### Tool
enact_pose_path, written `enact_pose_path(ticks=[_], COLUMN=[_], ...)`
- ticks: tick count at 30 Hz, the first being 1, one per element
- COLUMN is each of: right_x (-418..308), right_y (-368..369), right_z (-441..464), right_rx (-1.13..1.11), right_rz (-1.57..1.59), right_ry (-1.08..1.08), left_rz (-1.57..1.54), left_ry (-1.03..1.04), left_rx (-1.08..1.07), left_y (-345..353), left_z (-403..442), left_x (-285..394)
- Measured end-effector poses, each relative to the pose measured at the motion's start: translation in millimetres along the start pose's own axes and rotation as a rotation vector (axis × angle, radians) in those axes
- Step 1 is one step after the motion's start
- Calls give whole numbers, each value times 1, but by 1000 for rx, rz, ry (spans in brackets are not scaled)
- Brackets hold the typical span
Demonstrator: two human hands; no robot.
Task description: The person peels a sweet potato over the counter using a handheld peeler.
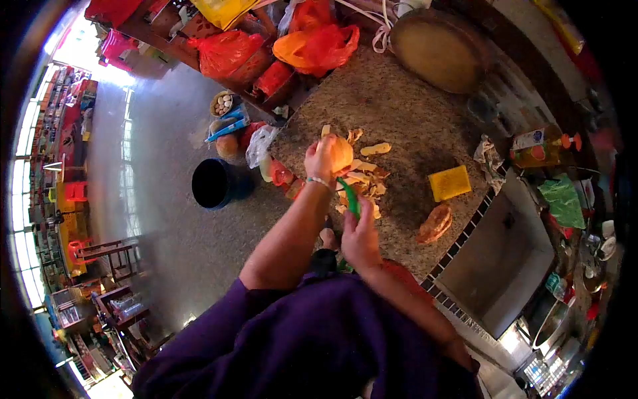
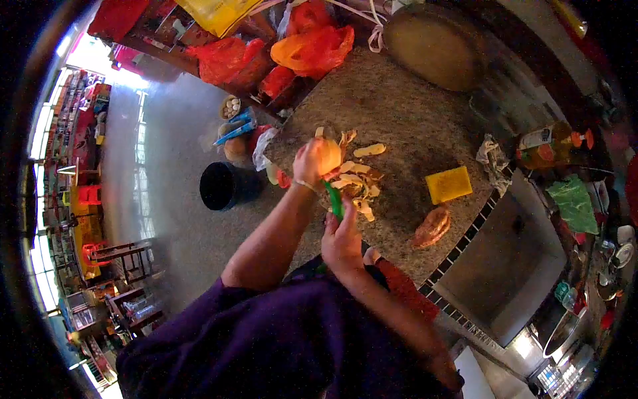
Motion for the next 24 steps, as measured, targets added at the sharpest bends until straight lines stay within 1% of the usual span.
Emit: enact_pose_path(ticks=[1,2,4,5,7,8,9,11,12,14,15,17,18,19,20,21,23,24], right_x=[-3,-8,-8,-4,26,29,28,26,25,21,16,4,2,1,-7,-12,-9,-14], right_y=[-3,-17,-39,-45,-44,-42,-41,-39,-38,-33,-31,-26,-23,-20,-20,-19,-7,-2], right_z=[1,11,33,41,59,67,76,90,96,99,93,70,60,50,41,32,14,5], right_rx=[16,13,-162,-248,-252,-275,-297,-363,-389,-413,-360,-249,-192,-180,-166,-151,-137,-146], right_rz=[62,-20,218,335,201,157,113,76,59,34,-13,-107,-29,-17,-2,12,6,5], right_ry=[-7,49,351,500,337,314,291,345,363,357,337,294,232,259,284,310,167,111], left_rz=[-39,-76,-147,-177,-236,-230,-215,-189,-95,8,57,94,111,129,90,59,-1,-66], left_ry=[-73,-144,-253,-293,-372,-358,-373,-405,-309,-241,-206,-85,-26,34,39,30,11,86], left_rx=[-90,-177,-346,-342,-334,-397,-405,-421,-478,-379,-327,-291,-269,-245,-255,-186,-55,-136], left_y=[0,0,-2,-6,-10,-13,-16,-18,-15,-12,-12,-7,-7,-9,-11,-14,-17,-15], left_z=[-1,-1,-9,-13,-20,-22,-21,-23,-27,-29,-30,-26,-24,-22,-16,-11,3,13], left_x=[6,12,24,25,22,19,15,8,6,6,5,2,-1,-2,-5,-6,-9,-8])
Point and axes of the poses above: each hand's wrist, its own z-axis towards the middle knuckle, its own y-axis out of the palm, x = y × z, the point moved 3 cm from there along z, towards the middle knuckle, and after that the axes turned 5 degrees about -x, right-handed, at the moved point
